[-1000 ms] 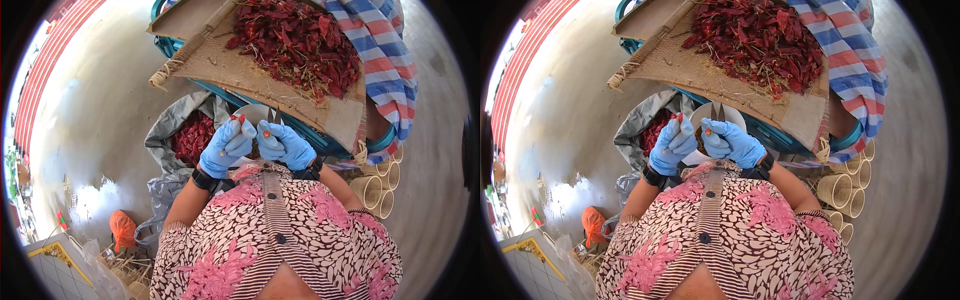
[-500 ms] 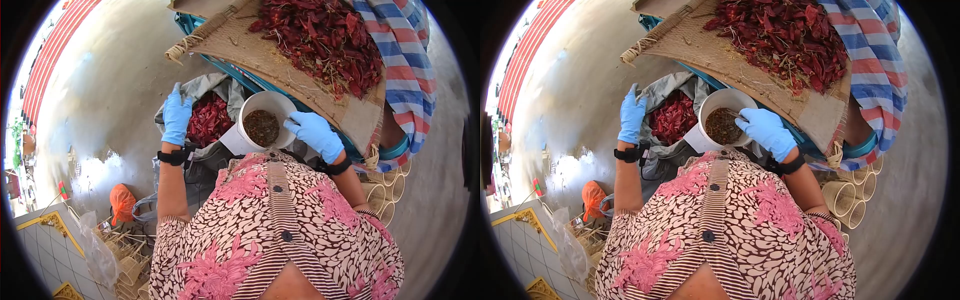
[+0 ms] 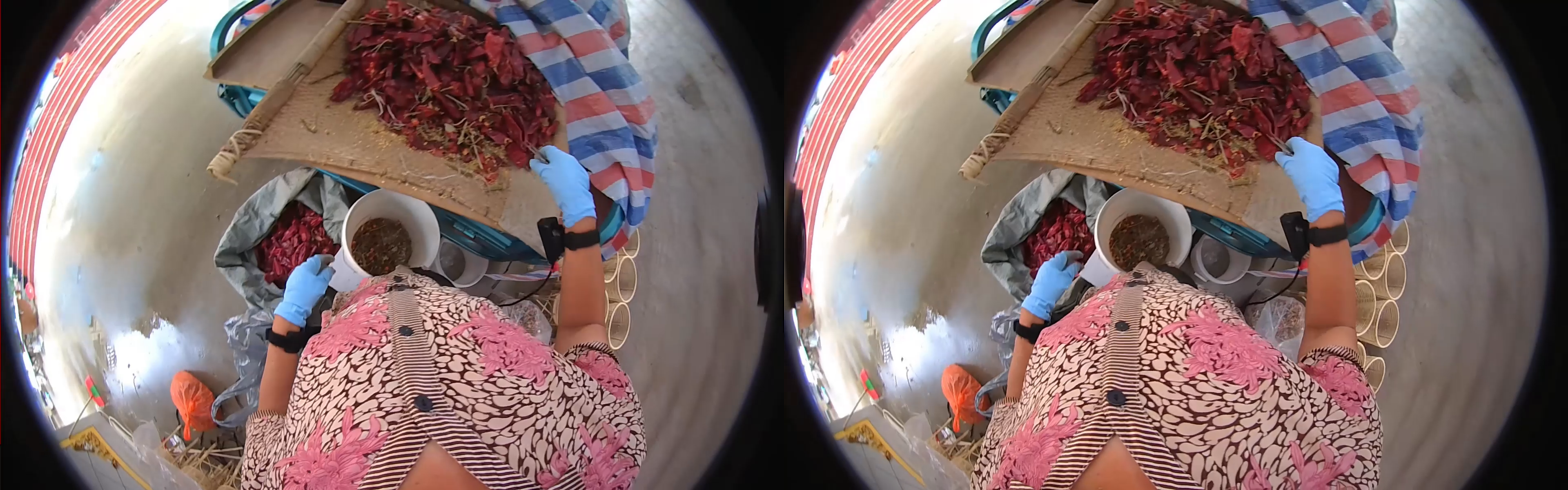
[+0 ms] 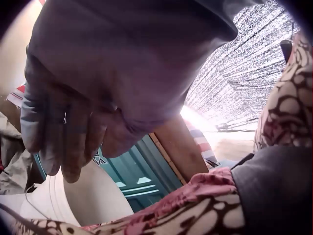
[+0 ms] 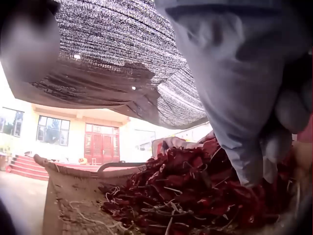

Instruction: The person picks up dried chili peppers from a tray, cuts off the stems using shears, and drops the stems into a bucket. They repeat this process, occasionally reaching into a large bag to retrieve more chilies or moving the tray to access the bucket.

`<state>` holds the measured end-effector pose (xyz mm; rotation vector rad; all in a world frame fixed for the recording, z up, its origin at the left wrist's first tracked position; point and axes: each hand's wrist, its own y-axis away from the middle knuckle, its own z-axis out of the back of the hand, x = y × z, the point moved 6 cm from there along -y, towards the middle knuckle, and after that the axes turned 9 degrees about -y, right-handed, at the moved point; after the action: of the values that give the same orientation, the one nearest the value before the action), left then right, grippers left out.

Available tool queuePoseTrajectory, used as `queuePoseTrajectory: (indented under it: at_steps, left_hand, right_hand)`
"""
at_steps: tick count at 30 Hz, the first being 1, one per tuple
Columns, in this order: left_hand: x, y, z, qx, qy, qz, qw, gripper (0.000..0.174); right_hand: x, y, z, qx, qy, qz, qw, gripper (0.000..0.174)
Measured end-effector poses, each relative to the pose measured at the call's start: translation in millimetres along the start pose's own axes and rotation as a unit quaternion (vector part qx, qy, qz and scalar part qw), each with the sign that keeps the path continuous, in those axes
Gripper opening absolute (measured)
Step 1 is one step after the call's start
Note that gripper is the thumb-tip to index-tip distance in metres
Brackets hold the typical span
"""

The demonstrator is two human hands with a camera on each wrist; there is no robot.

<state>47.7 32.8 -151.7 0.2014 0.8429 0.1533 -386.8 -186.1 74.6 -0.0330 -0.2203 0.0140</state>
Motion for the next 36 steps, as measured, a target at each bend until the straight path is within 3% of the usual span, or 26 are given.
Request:
queuePoseTrajectory:
  at_steps: [1,3,6,8,11,12,16,18,20,22,24,26,28,29,32,36]
  left_hand:
    - [-6,2,-6,0.034,0.037,0.002,0.999,0.029]
    - [-21,4,-11,0.068,-0.047,-0.040,0.996,0.031]
    - [-22,11,-25,0.106,-0.114,-0.032,0.987,0.033]
    - [-27,16,-24,0.127,-0.141,-0.028,0.981,0.033]
    - [-20,25,-33,0.152,-0.183,-0.031,0.971,0.034]
    - [-19,27,-33,0.145,-0.182,-0.052,0.971,0.034]
    - [12,36,-41,0.150,-0.136,0.011,0.979,0.037]
    - [35,34,-47,0.158,-0.096,0.021,0.982,0.038]
    - [51,27,-44,0.184,-0.118,0.030,0.975,0.042]
    - [58,27,-36,0.192,-0.165,0.045,0.966,0.044]
    - [82,20,-41,0.193,-0.179,0.074,0.962,0.044]
    - [107,13,-42,0.191,-0.182,0.094,0.960,0.042]
    - [109,24,-62,0.179,-0.166,0.084,0.966,0.039]
    - [106,29,-76,0.184,-0.144,0.079,0.969,0.038]
    - [89,54,-124,0.211,-0.081,0.059,0.972,0.034]
    - [62,105,-151,0.378,-0.143,0.088,0.911,0.035]
  right_hand:
    - [-6,-8,-4,0.015,0.008,-0.005,1.000,0.033]
    - [-7,-20,-16,0.053,0.019,-0.007,0.998,0.037]
    - [15,-24,-20,0.030,0.063,0.038,0.997,0.034]
    - [18,-37,-36,0.037,-0.030,0.065,0.997,0.035]
    - [10,-54,-55,0.003,-0.036,0.091,0.995,0.038]
    - [4,-62,-67,-0.038,-0.124,0.152,0.980,0.036]
    - [147,48,-22,0.119,-0.292,0.164,0.935,0.025]
    - [173,91,-44,0.222,-0.220,0.208,0.927,0.025]
    - [186,122,-74,0.337,-0.253,0.144,0.895,0.026]
    - [169,138,-114,0.333,-0.216,0.178,0.900,0.030]
    - [129,154,-170,0.438,-0.214,0.047,0.872,0.038]
    - [115,177,-205,0.411,-0.199,0.097,0.885,0.037]
    - [130,205,-201,0.539,-0.362,-0.121,0.751,0.034]
    - [130,217,-210,0.565,-0.396,-0.158,0.706,0.031]
    - [136,231,-218,0.593,-0.436,-0.116,0.667,0.031]
    - [159,230,-236,0.579,-0.456,-0.070,0.673,0.030]
